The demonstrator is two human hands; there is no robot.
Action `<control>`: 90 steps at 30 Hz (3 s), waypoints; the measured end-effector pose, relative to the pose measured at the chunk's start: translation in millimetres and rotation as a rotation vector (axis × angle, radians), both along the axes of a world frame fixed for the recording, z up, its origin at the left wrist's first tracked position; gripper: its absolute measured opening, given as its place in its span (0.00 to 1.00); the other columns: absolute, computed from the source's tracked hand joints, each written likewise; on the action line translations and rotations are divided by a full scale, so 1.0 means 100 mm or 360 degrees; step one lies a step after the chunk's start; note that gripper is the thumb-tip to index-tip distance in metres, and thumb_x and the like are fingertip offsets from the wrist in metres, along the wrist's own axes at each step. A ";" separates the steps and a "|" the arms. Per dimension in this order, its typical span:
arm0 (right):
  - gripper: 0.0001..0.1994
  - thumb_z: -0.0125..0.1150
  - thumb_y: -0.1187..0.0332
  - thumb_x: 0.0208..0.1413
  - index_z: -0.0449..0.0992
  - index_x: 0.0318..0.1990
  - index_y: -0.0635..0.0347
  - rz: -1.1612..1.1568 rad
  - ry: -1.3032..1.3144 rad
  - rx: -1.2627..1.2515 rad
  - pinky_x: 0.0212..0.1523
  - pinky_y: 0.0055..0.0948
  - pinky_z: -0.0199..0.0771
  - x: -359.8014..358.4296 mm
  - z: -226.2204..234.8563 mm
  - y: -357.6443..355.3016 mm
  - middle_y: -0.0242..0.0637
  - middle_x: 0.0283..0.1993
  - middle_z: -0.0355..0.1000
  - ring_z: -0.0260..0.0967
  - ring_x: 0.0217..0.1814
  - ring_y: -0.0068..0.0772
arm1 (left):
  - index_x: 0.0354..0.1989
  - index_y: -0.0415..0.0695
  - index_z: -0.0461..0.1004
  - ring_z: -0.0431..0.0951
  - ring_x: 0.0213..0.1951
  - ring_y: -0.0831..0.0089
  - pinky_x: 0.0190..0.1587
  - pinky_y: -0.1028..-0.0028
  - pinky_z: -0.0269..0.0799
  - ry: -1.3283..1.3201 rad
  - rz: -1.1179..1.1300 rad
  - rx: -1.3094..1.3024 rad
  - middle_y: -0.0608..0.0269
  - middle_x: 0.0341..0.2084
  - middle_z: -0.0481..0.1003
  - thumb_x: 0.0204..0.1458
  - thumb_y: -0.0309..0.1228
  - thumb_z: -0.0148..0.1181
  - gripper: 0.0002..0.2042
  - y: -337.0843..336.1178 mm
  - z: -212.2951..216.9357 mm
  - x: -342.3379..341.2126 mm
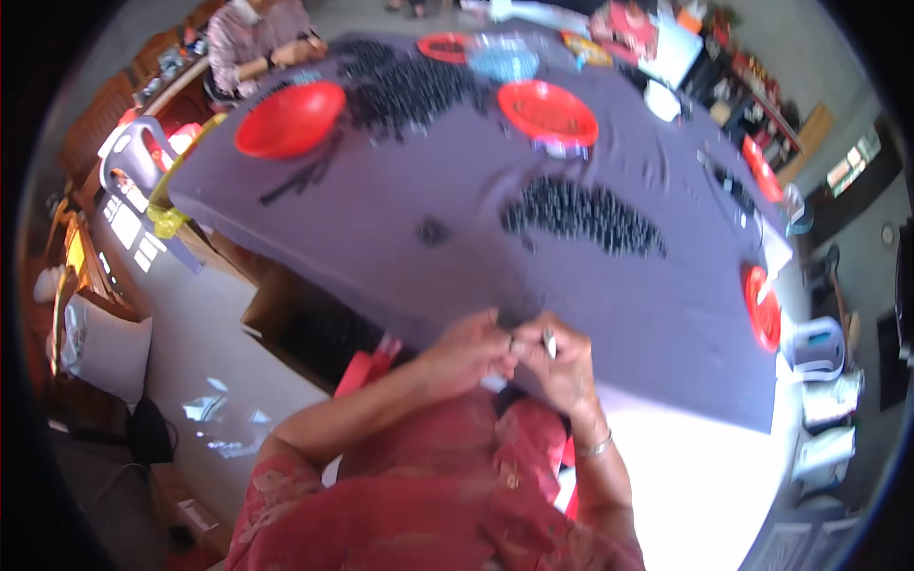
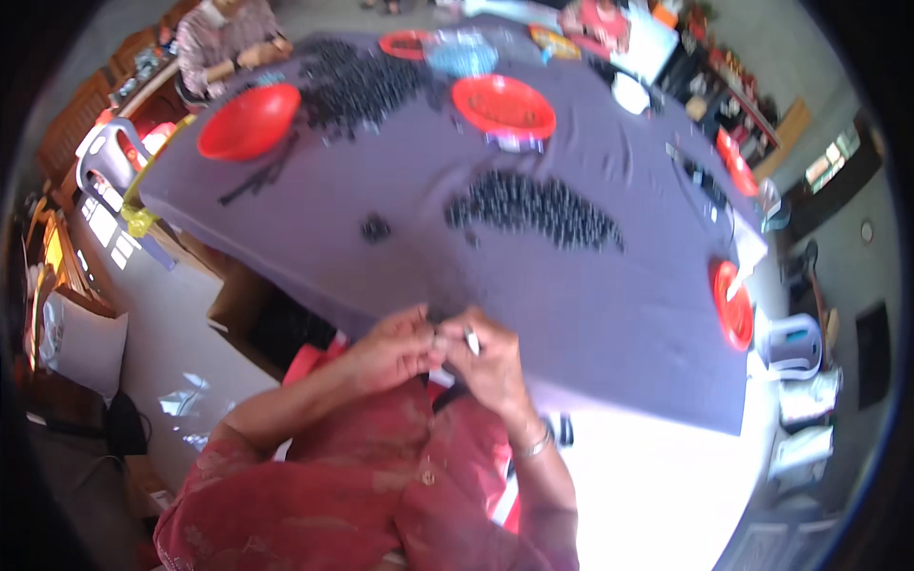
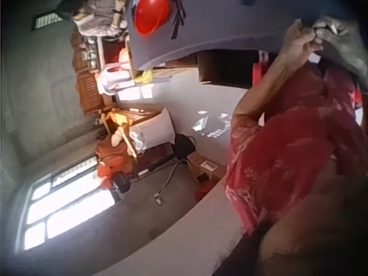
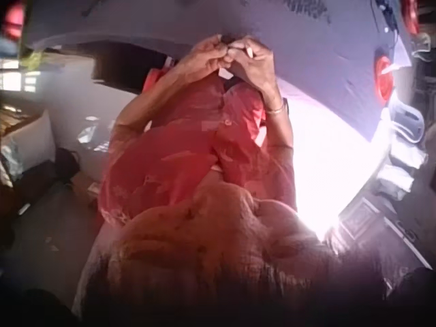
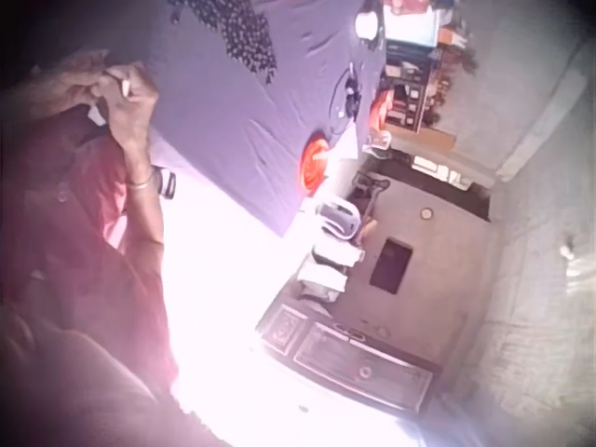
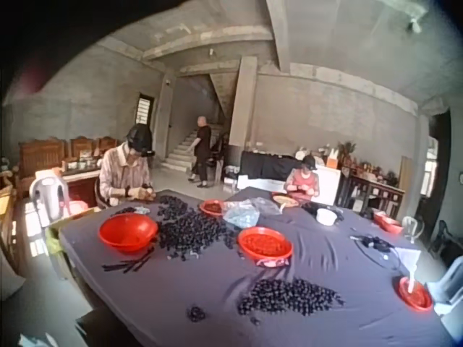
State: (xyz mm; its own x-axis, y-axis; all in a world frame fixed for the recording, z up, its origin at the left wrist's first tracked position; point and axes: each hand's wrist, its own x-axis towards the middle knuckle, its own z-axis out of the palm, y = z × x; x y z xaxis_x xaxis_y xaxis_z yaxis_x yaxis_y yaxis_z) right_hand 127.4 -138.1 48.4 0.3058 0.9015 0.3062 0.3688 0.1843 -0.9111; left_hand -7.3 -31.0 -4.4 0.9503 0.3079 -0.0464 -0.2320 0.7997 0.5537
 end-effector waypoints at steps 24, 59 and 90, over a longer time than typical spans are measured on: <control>0.08 0.61 0.71 0.52 0.74 0.37 0.64 -0.0105 -0.0896 0.0026 0.26 0.30 0.72 -0.05 0.08 -0.03 0.40 0.26 0.71 0.72 0.27 0.37 | 0.43 0.46 0.67 0.73 0.36 0.80 0.40 0.76 0.71 -0.0193 0.0167 0.0004 0.66 0.35 0.73 0.58 0.26 0.51 0.06 0.02 0.18 -0.03; 0.11 0.68 0.70 0.47 0.76 0.39 0.62 0.0010 -0.0325 -0.0017 0.33 0.20 0.67 0.10 0.08 -0.01 0.31 0.32 0.69 0.66 0.33 0.20 | 0.41 0.45 0.65 0.72 0.33 0.79 0.37 0.74 0.72 0.0048 0.0080 0.0044 0.66 0.32 0.71 0.57 0.28 0.54 0.07 -0.02 0.15 -0.02; 0.11 0.70 0.74 0.38 0.76 0.32 0.63 -0.0245 -0.0724 -0.0112 0.29 0.25 0.68 0.51 0.02 0.76 0.35 0.28 0.70 0.68 0.28 0.25 | 0.36 0.44 0.73 0.71 0.29 0.85 0.28 0.78 0.65 0.0795 0.0966 0.1557 0.70 0.27 0.74 0.51 0.31 0.62 0.08 0.78 0.09 0.07</control>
